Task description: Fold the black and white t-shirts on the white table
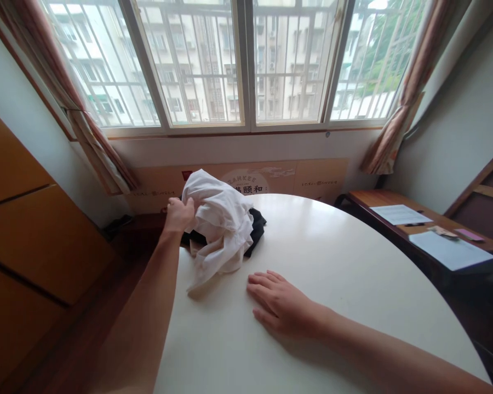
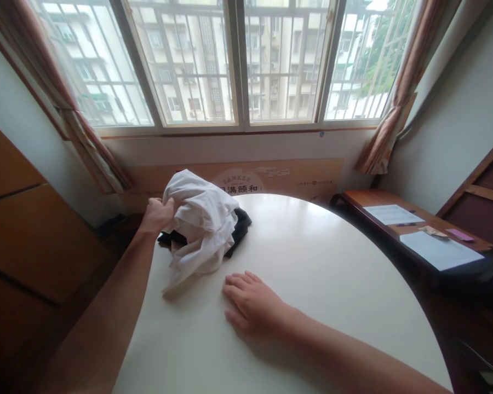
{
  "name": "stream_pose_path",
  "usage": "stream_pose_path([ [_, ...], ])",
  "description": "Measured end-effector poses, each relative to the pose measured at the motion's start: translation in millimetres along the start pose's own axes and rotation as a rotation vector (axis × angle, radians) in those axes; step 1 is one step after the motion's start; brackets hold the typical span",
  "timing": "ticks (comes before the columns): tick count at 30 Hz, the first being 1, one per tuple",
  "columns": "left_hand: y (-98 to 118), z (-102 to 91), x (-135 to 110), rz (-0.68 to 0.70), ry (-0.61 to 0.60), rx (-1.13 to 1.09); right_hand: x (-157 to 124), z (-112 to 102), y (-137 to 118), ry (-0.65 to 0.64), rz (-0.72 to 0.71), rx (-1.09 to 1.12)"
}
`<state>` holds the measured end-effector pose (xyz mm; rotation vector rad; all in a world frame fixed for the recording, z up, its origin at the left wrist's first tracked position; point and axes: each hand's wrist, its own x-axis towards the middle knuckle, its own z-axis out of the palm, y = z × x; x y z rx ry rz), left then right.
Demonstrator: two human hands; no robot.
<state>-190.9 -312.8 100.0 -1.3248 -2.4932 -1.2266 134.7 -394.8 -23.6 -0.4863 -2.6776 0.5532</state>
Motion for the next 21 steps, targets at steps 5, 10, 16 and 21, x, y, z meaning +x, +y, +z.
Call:
stream_pose_path([
  [5, 65, -27.6, -101, 0.401, -0.057, -0.142, -9, 0, 8, 0.224, 0.074, -0.071],
  [10, 54, 4.6, -231, 0.786, -0.805, -0.018, -39, -15, 38, 0.216, 0.165, -0.218],
  [16, 28, 40.2, -250, 0.862, -0.912, 0.13, -59, -21, 41, 0.136, 0.19, -0.323],
  [21, 26, 24.2, -236, 0.776, -0.92, 0.084, -60, -22, 37, 0.102, 0.177, -0.12],
])
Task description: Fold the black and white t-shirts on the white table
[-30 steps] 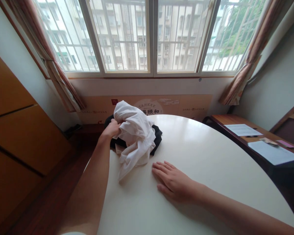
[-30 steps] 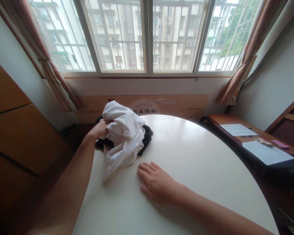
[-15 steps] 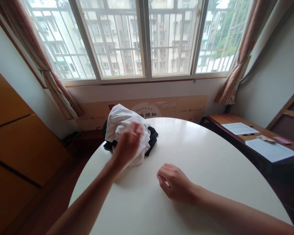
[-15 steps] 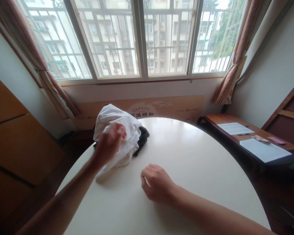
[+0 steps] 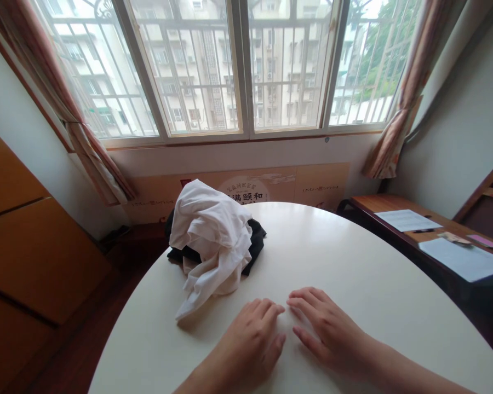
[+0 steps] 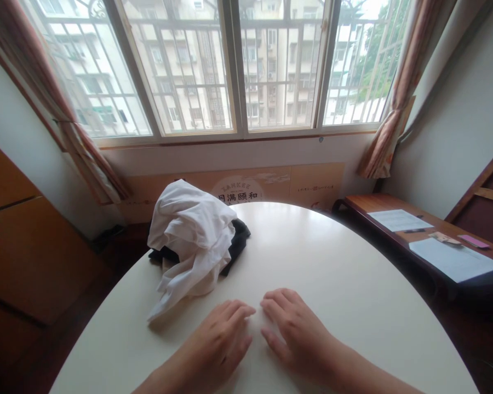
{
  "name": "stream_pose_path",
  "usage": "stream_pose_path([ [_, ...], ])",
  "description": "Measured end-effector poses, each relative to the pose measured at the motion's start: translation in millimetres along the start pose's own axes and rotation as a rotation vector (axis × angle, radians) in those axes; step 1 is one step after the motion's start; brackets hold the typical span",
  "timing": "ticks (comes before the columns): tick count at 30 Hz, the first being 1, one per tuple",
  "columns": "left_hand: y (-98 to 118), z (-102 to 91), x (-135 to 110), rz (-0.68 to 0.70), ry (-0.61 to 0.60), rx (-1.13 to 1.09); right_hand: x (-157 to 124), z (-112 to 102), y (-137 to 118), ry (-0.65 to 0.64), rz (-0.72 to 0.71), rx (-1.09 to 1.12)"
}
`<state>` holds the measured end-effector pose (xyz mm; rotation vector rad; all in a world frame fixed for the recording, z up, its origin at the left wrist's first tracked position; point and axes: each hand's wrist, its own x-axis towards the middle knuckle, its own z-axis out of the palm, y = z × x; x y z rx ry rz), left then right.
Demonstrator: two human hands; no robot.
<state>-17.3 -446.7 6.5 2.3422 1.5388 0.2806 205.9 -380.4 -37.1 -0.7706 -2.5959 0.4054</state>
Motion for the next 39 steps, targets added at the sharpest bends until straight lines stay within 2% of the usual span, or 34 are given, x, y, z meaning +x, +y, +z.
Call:
stream_pose_path([
  [2, -6, -4.7, -6, -0.002, -0.05, 0.006, -2, -3, 3, -0.073, -0.034, 0.046],
  [5, -17, -6.3, -10, -0.011, -0.189, 0.004, -4, -9, 6, -0.223, -0.091, 0.097],
  [8, -22, -6.3, -10, -0.019, -0.251, -0.014, -2, -15, 5, -0.299, -0.102, 0.136],
  [15, -18, -6.1, -3, -0.015, -0.264, -0.014, -1, -12, 7, -0.318, -0.086, 0.139],
  [24, -27, 3.7, -5, 0.019, -0.218, -0.056, 4, -12, 7, -0.417, -0.048, 0.099],
  [29, -28, 8.6, -2, -0.01, -0.253, -0.026, 6, -14, 4, -0.422, -0.043, 0.106],
  [39, -26, 9.2, -4, -0.014, -0.226, -0.024, 4, -17, -1, -0.444, 0.003, 0.08],
])
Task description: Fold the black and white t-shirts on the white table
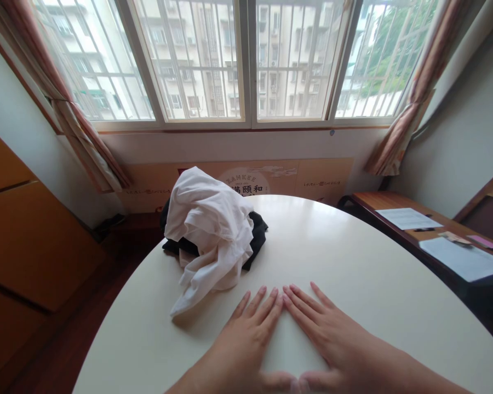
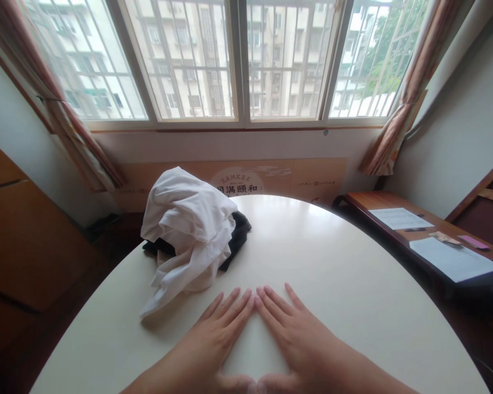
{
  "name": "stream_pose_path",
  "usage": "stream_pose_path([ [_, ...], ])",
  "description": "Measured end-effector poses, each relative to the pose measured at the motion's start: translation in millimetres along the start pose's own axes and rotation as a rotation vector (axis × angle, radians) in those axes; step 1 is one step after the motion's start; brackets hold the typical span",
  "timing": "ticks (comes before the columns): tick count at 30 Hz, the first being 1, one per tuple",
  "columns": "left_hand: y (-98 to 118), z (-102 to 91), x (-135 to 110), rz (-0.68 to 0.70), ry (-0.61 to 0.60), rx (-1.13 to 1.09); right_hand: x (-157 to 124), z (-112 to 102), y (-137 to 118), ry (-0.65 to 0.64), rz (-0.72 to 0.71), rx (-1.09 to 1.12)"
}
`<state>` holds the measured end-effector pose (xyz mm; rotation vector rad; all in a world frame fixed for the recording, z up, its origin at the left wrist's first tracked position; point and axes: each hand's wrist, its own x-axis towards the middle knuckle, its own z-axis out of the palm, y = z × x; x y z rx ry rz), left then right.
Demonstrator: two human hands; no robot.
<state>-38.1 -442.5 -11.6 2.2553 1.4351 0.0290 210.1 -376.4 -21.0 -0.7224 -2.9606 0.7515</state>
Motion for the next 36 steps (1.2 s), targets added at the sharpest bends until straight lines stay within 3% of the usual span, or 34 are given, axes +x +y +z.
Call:
stream_pose_path([
  [29, 10, -11.1, -2, -0.027, -0.037, 0.002, 0, 0, 1, -0.004, 0.014, -0.03],
  [36, 7, -6.4, -2, -0.01, -0.014, 0.025, -1, 3, 2, 0.027, -0.012, -0.011],
])
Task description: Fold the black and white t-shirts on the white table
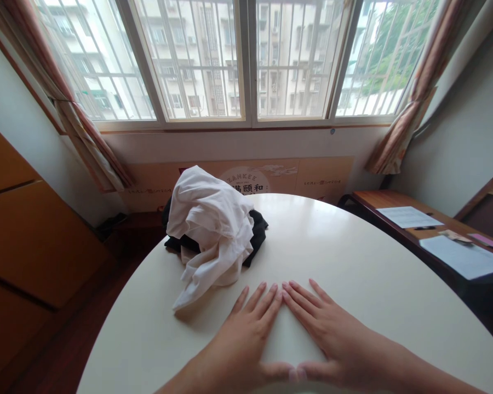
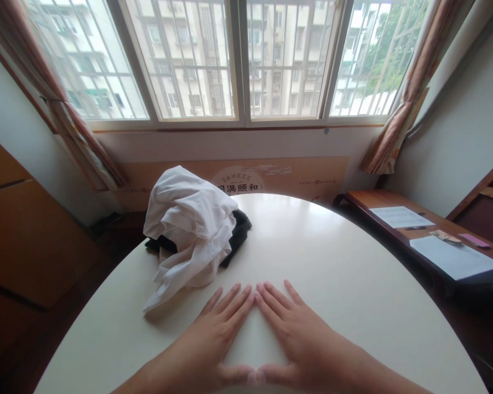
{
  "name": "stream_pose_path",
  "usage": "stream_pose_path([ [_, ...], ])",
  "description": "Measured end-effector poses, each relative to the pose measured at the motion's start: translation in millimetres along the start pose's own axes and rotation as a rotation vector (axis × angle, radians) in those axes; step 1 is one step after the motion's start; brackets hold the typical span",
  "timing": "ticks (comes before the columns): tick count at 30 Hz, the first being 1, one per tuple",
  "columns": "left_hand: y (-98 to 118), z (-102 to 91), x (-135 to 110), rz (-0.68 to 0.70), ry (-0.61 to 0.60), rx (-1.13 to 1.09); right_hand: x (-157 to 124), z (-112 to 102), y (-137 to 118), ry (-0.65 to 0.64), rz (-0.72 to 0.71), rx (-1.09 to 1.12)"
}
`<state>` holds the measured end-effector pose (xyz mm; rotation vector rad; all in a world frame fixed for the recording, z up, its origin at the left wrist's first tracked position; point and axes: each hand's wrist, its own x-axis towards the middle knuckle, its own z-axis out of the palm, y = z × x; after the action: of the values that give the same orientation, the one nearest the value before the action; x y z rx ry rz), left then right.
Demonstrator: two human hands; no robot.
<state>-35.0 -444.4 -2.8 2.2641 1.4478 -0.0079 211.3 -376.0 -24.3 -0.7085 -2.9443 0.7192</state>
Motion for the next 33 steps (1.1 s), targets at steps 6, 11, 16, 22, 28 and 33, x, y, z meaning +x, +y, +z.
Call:
stream_pose_path([
  [6, -3, 2.4, -1, 0.025, 0.024, -0.018, -2, 0, 1, 0.035, -0.021, 0.015],
  [11, 0, 0.5, 0, 0.04, 0.069, -0.059, 0, 8, 5, 0.15, -0.025, 0.027],
  [16, 12, -8.6, -2, 0.039, 0.183, -0.133, 5, 15, 12, 0.534, -0.108, 0.106],
  [22, 13, -17.8, -8, 0.111, 0.385, -0.226, 1, 8, 13, 0.633, -0.018, 0.284],
  [28, 5, -24.1, -8, 0.031, 0.479, -0.219, 1, -1, 19, 0.597, 0.124, 0.374],
  [33, -13, -39.9, -13, -0.034, 0.653, -0.195, 5, 0, 22, 0.652, 0.099, 0.295],
])
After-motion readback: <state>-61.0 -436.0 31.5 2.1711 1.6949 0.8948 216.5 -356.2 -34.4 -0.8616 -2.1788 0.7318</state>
